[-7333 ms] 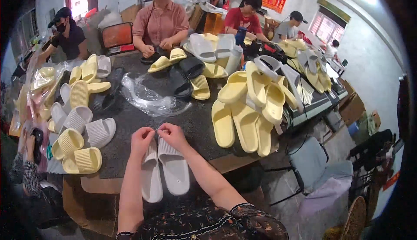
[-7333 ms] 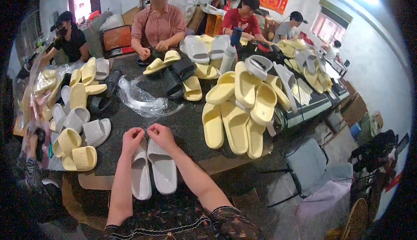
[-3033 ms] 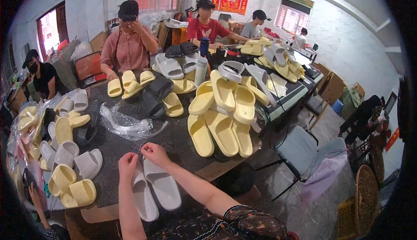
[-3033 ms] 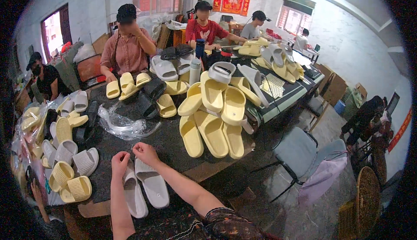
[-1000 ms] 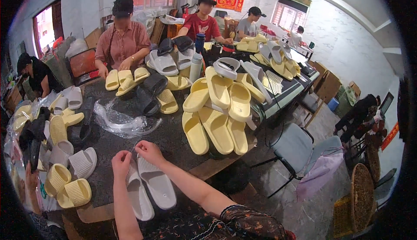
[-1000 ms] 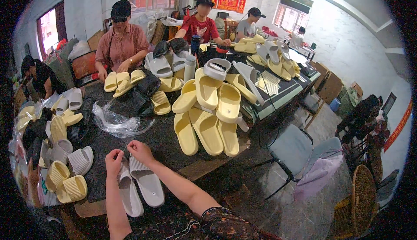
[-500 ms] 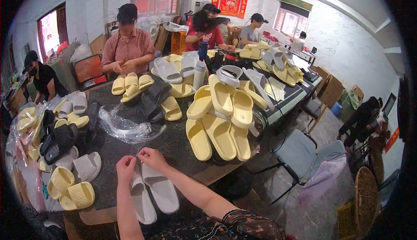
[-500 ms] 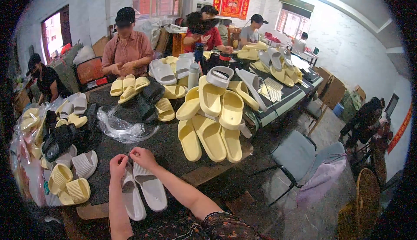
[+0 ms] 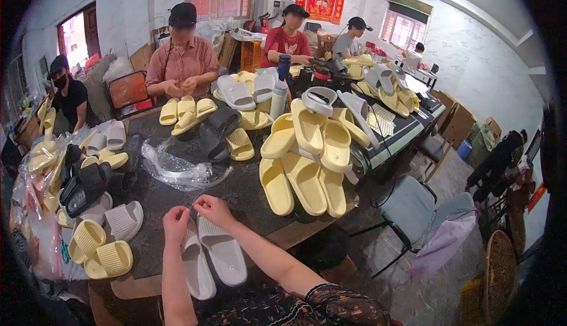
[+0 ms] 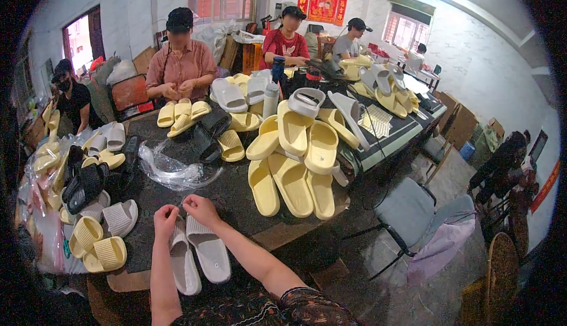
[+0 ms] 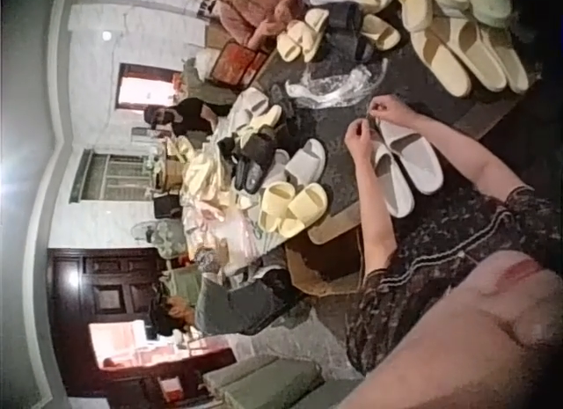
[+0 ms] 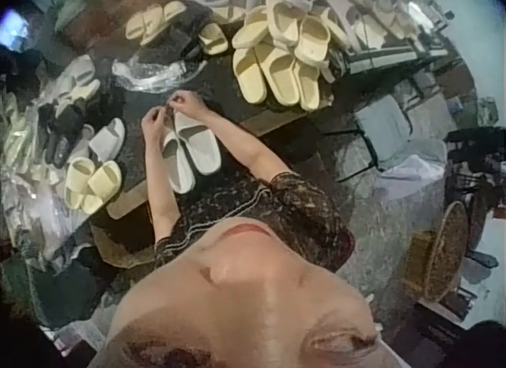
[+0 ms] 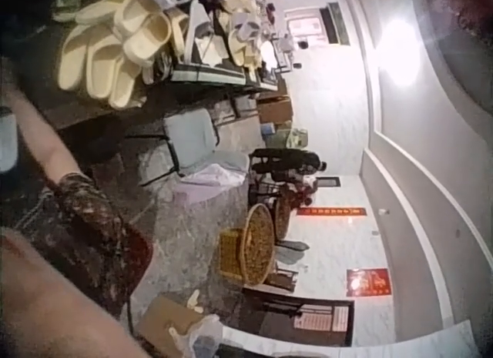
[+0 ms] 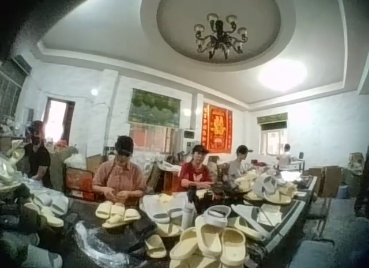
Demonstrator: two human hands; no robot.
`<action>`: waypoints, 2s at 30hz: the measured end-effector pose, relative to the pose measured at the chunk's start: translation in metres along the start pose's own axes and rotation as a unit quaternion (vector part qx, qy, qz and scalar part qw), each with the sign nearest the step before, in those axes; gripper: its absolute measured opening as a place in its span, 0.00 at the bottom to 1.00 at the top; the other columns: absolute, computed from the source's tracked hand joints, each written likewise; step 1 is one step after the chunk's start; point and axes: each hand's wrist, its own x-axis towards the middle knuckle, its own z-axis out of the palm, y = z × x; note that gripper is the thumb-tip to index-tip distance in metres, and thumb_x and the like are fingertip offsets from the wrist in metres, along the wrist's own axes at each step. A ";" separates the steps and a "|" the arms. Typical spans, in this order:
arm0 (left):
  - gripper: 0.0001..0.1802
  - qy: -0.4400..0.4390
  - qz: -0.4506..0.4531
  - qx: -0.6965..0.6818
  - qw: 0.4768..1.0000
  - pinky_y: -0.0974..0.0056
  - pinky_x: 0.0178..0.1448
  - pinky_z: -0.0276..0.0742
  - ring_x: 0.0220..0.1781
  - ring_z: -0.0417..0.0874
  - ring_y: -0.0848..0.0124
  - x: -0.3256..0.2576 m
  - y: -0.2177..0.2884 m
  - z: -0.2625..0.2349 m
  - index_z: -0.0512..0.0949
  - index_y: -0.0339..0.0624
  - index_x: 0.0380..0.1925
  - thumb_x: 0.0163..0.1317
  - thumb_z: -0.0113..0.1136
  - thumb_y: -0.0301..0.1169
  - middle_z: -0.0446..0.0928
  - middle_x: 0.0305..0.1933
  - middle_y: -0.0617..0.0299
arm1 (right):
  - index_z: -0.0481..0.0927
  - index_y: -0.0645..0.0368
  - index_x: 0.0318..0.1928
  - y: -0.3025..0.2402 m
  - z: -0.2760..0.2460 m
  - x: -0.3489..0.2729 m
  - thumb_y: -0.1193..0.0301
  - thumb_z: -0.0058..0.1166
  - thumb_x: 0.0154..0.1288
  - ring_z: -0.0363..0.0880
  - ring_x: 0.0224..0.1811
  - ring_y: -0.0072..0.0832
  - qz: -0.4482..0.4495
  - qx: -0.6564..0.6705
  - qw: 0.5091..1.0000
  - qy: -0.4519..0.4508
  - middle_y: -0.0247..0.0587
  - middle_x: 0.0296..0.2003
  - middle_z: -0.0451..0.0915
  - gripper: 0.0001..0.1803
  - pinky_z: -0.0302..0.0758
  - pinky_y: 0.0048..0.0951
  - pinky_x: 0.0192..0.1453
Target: Manually trimming excess material and inspecting rubber slides in a factory setting.
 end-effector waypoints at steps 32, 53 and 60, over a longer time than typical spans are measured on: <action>0.08 -0.043 -0.015 -0.030 0.998 0.72 0.36 0.72 0.30 0.75 0.81 0.004 0.004 0.005 0.81 0.33 0.35 0.61 0.62 0.28 0.79 0.27 0.67 | 0.81 0.58 0.36 0.002 -0.004 0.003 0.67 0.60 0.60 0.69 0.22 0.15 0.022 -0.021 0.999 -0.023 0.30 0.21 0.76 0.09 0.68 0.26 0.27; 0.10 -0.002 -0.038 -0.030 0.999 0.70 0.36 0.72 0.30 0.75 0.79 -0.002 0.023 -0.007 0.82 0.36 0.35 0.59 0.64 0.32 0.79 0.28 0.65 | 0.81 0.60 0.36 0.014 0.005 0.008 0.71 0.61 0.62 0.68 0.22 0.12 0.020 0.035 0.999 0.005 0.25 0.21 0.76 0.06 0.66 0.19 0.28; 0.09 0.127 0.161 0.216 0.954 0.55 0.51 0.75 0.48 0.77 0.55 -0.035 0.055 -0.075 0.80 0.45 0.37 0.55 0.63 0.30 0.76 0.42 0.57 | 0.80 0.62 0.36 0.003 0.000 0.004 0.73 0.58 0.65 0.66 0.24 0.09 0.024 0.100 0.995 -0.005 0.21 0.22 0.74 0.04 0.62 0.15 0.27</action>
